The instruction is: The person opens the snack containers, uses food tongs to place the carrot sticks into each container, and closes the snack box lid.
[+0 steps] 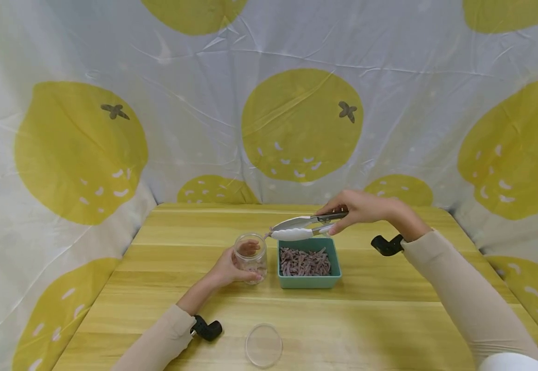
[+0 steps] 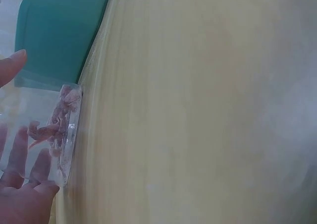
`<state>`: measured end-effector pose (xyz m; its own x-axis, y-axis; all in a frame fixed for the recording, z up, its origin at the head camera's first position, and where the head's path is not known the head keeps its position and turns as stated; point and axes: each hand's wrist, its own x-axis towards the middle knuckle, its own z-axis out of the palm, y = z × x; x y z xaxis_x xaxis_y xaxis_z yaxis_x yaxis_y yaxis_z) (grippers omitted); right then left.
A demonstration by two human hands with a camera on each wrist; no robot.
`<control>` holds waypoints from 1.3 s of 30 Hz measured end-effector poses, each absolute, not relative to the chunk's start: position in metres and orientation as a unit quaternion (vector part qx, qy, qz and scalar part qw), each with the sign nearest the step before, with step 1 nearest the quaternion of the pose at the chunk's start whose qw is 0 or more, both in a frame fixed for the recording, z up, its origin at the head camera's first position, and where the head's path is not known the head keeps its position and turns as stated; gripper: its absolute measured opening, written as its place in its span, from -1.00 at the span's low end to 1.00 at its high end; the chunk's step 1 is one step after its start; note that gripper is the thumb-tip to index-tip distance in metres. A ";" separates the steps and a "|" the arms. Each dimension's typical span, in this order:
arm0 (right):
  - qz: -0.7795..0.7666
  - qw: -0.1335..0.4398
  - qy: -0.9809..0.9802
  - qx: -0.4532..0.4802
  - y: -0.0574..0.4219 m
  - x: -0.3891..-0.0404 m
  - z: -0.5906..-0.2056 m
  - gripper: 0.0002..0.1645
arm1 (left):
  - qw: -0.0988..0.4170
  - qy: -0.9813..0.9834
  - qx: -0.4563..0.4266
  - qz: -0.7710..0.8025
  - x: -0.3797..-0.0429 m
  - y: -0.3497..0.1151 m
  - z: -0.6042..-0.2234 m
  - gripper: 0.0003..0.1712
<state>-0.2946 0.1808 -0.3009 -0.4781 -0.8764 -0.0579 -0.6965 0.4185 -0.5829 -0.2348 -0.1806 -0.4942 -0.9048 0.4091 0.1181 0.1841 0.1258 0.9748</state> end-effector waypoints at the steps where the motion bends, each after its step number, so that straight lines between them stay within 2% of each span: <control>1: -0.246 0.179 0.823 -0.480 0.177 -0.295 -0.298 -0.40 | 0.088 0.745 0.200 0.630 -0.235 -0.181 -0.494 -0.07; 8: -0.230 0.190 0.819 -0.491 0.150 -0.297 -0.289 -0.40 | 0.088 0.747 0.207 0.625 -0.236 -0.183 -0.493 -0.04; 15: -0.219 0.204 0.810 -0.505 0.127 -0.301 -0.285 -0.40 | 0.073 0.756 0.218 0.613 -0.236 -0.183 -0.494 0.08; 24: -0.185 0.207 0.801 -0.529 0.106 -0.302 -0.281 -0.42 | 0.097 0.756 0.183 0.621 -0.235 -0.183 -0.492 -0.11; 33: -0.139 0.199 0.813 -0.529 0.090 -0.302 -0.285 -0.44 | 0.110 0.753 0.160 0.628 -0.233 -0.183 -0.492 -0.04; 39: -0.136 0.215 0.812 -0.525 0.078 -0.299 -0.279 -0.50 | 0.104 0.762 0.161 0.619 -0.231 -0.183 -0.492 -0.06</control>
<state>-0.2988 0.0776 -0.2787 -0.3556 -0.9114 -0.2071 -0.7942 0.4115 -0.4471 -0.2308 -0.1828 -0.4917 -0.9269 0.3731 0.0410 0.1167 0.1826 0.9762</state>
